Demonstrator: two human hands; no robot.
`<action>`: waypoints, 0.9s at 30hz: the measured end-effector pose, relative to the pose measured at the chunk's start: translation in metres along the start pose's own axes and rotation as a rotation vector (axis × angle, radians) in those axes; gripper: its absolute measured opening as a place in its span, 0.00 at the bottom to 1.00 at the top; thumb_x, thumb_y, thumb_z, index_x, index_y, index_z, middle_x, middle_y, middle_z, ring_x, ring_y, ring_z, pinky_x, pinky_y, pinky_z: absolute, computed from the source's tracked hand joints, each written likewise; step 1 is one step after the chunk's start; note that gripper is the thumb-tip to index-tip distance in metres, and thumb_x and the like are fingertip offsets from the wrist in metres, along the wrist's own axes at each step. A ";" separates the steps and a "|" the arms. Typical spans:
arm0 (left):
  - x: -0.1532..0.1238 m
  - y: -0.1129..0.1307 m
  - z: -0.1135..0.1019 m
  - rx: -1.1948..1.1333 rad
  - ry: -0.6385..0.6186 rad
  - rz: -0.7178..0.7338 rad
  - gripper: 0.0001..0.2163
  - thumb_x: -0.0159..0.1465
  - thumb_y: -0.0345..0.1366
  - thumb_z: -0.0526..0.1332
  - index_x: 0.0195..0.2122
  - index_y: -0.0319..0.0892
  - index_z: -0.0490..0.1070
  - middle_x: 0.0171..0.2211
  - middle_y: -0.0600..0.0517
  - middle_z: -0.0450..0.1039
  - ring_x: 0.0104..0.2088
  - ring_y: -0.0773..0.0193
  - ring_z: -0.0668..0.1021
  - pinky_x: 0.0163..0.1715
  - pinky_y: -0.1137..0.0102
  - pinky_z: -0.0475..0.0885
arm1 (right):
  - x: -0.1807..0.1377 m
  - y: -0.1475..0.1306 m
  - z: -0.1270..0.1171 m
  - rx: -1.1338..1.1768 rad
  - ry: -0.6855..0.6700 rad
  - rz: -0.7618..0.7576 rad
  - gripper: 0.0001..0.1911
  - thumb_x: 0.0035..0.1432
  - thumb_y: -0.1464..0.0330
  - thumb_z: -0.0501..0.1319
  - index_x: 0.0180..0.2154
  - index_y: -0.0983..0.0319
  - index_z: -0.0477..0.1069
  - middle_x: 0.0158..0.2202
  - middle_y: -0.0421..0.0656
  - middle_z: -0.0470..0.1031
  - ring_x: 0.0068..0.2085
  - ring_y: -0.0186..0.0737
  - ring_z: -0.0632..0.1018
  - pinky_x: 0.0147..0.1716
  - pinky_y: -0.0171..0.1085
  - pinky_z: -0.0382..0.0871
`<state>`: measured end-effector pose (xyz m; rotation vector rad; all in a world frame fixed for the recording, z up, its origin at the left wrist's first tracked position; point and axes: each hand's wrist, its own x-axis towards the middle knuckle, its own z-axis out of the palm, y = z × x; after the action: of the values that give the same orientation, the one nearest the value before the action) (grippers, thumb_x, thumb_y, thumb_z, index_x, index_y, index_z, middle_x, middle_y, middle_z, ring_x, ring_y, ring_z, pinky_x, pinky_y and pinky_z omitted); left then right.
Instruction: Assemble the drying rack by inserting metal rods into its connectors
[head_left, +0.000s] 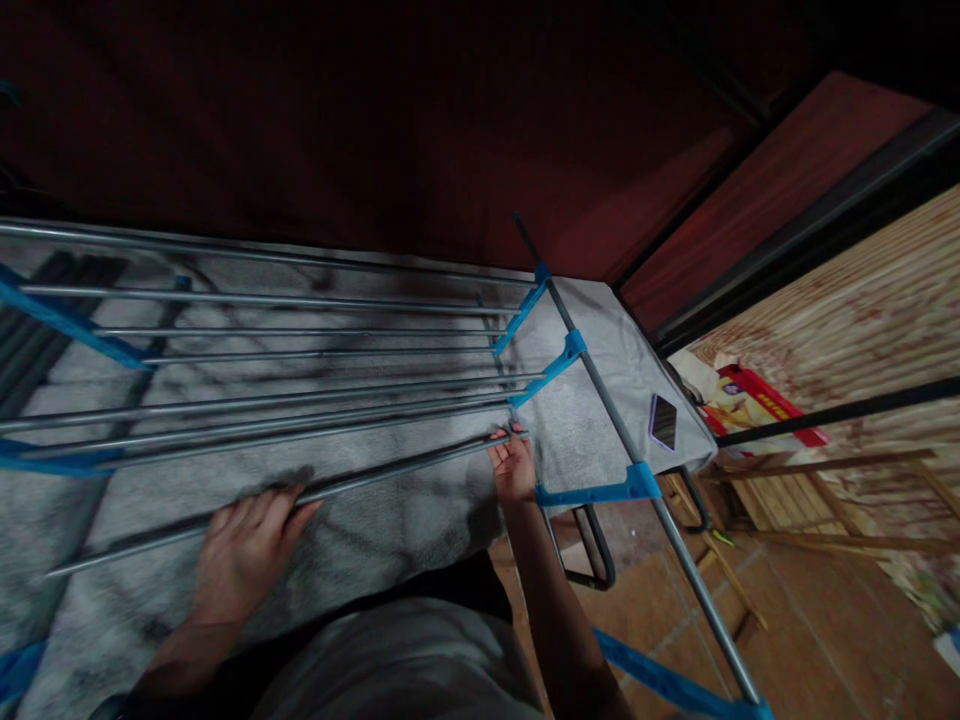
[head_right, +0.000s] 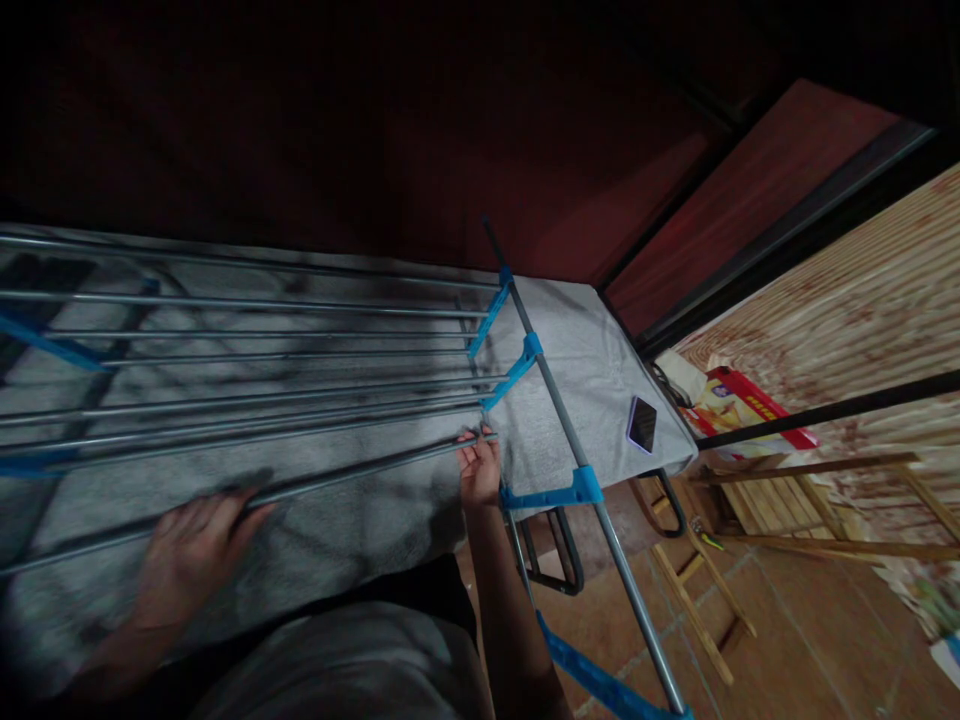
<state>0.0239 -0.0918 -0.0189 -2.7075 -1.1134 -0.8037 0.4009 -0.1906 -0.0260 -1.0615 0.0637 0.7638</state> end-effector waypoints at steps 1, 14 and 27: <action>0.000 -0.002 -0.002 0.005 -0.002 -0.003 0.13 0.76 0.47 0.55 0.44 0.45 0.75 0.32 0.48 0.78 0.35 0.49 0.78 0.37 0.59 0.67 | 0.000 0.000 0.000 0.007 0.000 0.000 0.16 0.56 0.63 0.71 0.46 0.53 0.74 0.38 0.38 0.85 0.41 0.39 0.86 0.48 0.41 0.81; -0.017 -0.011 -0.006 -0.037 -0.005 0.081 0.09 0.75 0.43 0.57 0.51 0.48 0.71 0.34 0.48 0.79 0.34 0.50 0.79 0.37 0.58 0.70 | -0.010 0.000 -0.012 -0.016 0.083 0.031 0.14 0.55 0.63 0.76 0.35 0.53 0.71 0.32 0.36 0.84 0.38 0.39 0.84 0.42 0.39 0.80; -0.017 -0.015 -0.012 -0.056 0.062 0.151 0.06 0.74 0.38 0.60 0.48 0.46 0.73 0.35 0.49 0.81 0.34 0.53 0.80 0.39 0.60 0.70 | -0.018 -0.002 -0.014 -0.039 0.066 0.071 0.17 0.49 0.62 0.79 0.37 0.55 0.75 0.35 0.38 0.85 0.39 0.42 0.87 0.42 0.42 0.83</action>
<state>-0.0016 -0.0955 -0.0186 -2.7508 -0.8745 -0.9005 0.3930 -0.2115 -0.0244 -1.1258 0.1437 0.7966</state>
